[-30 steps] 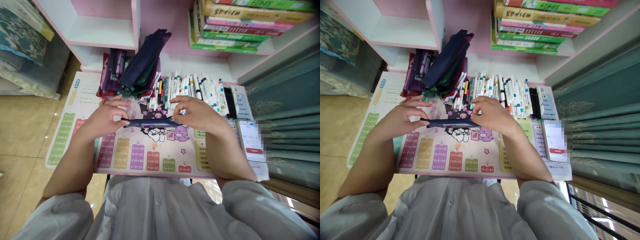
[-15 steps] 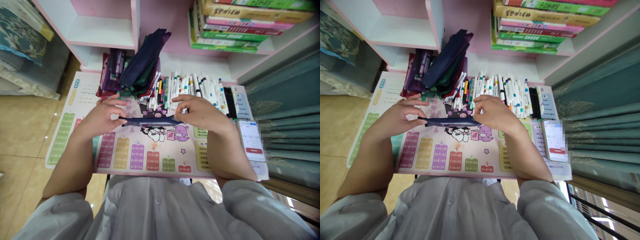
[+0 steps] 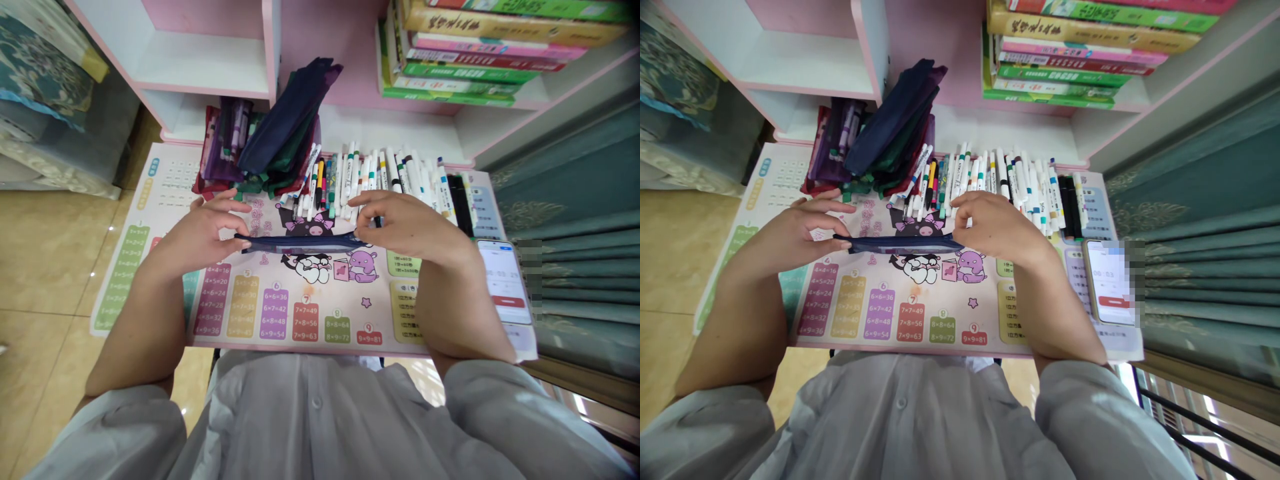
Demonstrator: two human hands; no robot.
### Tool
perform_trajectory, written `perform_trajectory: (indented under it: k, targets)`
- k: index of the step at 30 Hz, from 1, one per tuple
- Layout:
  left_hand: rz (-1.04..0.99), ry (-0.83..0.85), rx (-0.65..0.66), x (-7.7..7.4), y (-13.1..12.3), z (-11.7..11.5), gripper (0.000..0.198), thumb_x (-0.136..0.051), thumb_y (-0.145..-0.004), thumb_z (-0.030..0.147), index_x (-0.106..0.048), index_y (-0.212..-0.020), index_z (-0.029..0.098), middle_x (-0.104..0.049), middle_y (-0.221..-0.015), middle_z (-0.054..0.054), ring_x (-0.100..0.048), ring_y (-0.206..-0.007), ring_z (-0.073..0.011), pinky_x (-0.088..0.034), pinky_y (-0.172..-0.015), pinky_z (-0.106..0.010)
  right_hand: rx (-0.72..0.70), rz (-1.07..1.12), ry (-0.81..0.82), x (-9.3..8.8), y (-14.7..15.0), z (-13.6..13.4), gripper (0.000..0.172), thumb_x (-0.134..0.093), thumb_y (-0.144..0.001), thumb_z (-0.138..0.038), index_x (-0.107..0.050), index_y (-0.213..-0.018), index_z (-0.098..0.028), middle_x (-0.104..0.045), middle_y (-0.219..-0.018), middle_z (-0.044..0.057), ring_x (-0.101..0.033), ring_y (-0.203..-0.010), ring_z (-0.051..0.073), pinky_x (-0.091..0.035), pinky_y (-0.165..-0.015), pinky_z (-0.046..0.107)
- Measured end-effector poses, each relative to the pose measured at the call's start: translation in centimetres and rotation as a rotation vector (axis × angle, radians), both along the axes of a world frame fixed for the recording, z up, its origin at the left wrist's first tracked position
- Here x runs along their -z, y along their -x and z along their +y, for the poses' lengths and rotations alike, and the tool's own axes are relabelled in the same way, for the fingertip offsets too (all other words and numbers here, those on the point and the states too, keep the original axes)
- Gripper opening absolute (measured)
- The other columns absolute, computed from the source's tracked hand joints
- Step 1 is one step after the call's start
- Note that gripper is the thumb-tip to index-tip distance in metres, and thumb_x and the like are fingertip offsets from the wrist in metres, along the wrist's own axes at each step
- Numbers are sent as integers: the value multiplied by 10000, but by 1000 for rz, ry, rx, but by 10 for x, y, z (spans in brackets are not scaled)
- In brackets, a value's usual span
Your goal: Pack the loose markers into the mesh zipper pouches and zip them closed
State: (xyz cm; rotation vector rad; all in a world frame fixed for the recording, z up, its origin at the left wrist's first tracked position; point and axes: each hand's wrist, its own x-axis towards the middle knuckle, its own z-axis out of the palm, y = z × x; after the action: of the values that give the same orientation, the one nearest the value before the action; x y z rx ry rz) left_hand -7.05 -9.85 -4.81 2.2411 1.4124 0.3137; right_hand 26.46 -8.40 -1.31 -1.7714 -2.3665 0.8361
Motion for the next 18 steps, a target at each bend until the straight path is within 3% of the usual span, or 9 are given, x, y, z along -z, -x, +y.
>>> perform_trajectory:
  k: [18]
  targets:
    - [24,-11,-3,5,5,1,254,-632,-833,486,-749,-763,272,-689,-1341,-24,-443,-1453,-338,-287,-1219,-550,2,-20,45,-6,-1,2,146,-563,-725,-276,-593,-584,-252,-655,-1382,-20,-606,-1277,298,-435,-1132,503]
